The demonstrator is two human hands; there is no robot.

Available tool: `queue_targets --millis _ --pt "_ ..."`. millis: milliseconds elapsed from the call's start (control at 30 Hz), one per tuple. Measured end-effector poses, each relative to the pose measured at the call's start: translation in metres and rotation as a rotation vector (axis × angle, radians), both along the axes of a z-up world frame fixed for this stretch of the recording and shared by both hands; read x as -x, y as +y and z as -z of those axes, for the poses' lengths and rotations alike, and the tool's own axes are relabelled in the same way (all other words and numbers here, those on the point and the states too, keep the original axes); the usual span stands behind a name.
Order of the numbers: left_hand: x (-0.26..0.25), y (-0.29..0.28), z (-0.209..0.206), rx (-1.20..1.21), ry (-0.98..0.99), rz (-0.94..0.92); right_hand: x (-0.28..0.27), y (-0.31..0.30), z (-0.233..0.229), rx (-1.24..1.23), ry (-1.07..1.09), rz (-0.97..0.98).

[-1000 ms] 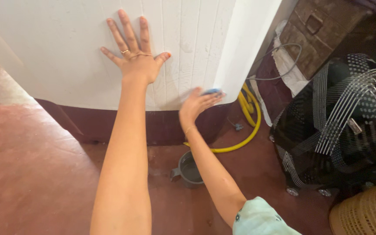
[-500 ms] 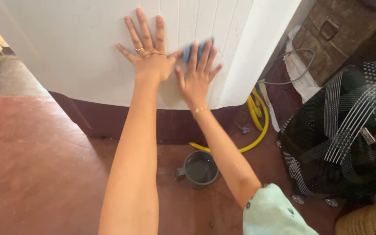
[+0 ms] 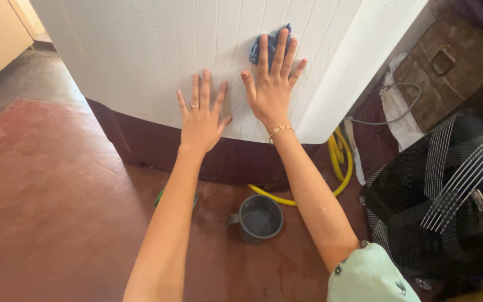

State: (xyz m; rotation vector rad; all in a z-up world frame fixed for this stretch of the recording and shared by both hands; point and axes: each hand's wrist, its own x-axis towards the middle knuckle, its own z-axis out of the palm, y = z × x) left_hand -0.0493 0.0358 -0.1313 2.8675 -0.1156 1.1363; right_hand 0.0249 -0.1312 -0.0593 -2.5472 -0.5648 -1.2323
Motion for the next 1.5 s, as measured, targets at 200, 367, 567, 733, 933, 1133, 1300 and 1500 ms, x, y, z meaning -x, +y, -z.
queue_targets --millis 200,367,567,733,933,1133,1300,1500 --pt "0.015 0.018 0.013 -0.084 -0.041 -0.019 0.001 -0.005 -0.002 0.130 0.074 0.008" --pt "0.027 0.026 0.001 -0.079 -0.034 -0.041 0.005 -0.012 -0.001 0.192 0.129 -0.097" --pt "0.052 0.027 -0.011 -0.059 -0.009 -0.038 0.007 -0.011 -0.001 0.165 0.092 -0.117" --pt "0.069 0.039 -0.004 -0.054 0.023 -0.067 0.007 -0.012 0.003 0.159 0.078 -0.113" --pt "0.083 0.047 -0.004 -0.052 0.058 -0.068 0.014 -0.009 0.002 0.163 0.084 -0.120" --pt "0.097 0.047 -0.013 -0.111 0.024 -0.085 0.013 -0.011 0.002 0.174 0.030 -0.134" --pt "0.107 0.038 -0.025 -0.147 0.019 -0.099 0.005 -0.015 0.010 0.166 -0.017 -0.156" --pt "0.107 0.026 -0.043 -0.222 0.017 -0.092 -0.002 -0.018 0.018 0.146 -0.230 -0.189"
